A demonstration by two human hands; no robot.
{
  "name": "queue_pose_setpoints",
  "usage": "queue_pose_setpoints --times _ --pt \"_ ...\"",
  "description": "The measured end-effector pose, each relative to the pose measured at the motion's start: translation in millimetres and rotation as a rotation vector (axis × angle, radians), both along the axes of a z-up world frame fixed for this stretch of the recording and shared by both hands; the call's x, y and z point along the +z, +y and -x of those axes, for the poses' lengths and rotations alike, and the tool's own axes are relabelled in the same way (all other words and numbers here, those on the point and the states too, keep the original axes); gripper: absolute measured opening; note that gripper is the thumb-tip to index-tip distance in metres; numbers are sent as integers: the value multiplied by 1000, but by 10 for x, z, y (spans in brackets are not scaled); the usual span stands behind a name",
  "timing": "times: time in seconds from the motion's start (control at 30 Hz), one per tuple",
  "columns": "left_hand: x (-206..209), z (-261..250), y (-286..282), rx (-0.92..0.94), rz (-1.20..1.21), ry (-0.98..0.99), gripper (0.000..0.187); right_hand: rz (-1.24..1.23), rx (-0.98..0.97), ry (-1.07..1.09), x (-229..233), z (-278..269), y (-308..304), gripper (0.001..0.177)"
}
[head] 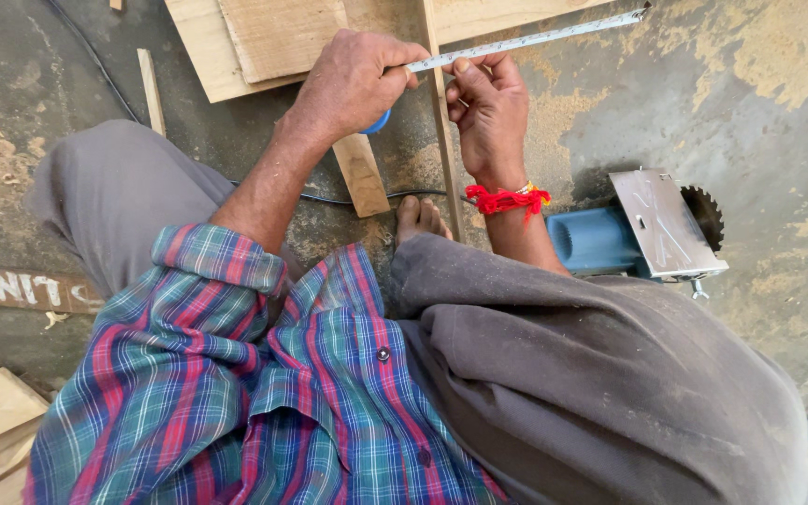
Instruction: The person measures and marks wooden planks using a tape measure and a blue marker, while an assistant holds the wood and panels in place on the floor.
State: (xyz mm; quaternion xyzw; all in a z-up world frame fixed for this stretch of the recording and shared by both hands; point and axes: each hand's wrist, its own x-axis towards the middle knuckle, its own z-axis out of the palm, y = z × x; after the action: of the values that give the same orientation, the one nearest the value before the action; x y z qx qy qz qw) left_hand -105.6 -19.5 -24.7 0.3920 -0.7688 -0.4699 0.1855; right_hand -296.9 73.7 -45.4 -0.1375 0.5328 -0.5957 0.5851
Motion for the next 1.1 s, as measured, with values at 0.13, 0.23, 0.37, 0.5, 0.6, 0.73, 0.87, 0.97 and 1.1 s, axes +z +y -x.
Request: queue_pose_setpoints --times 0.13,0.23,0.37,0.5,0.6,0.73,0.87,0.97,1.1 --pt "-4 3 16 7 -42 -29 34 -1 9 19 12 -1 -4 6" --pt "-6 8 9 8 -34 -5 35 -2 6 14 12 -1 -8 6" --pt "-8 -1 11 7 -26 18 35 4 7 -2 13 8 -6 7" --pt "11 -9 4 3 -8 13 35 -10 15 19 13 11 -14 8" --pt "22 -6 3 1 -21 12 34 -8 13 22 8 9 -13 8" --pt "13 2 -1 3 -36 -4 35 -7 7 5 5 9 -12 8" --pt "1 -3 1 0 -6 29 35 -19 3 9 6 9 -16 7" --pt "21 -7 1 1 -21 24 35 -13 5 8 14 8 -17 8" --pt "57 3 -5 -5 -73 -39 34 -21 4 24 37 3 -21 7"
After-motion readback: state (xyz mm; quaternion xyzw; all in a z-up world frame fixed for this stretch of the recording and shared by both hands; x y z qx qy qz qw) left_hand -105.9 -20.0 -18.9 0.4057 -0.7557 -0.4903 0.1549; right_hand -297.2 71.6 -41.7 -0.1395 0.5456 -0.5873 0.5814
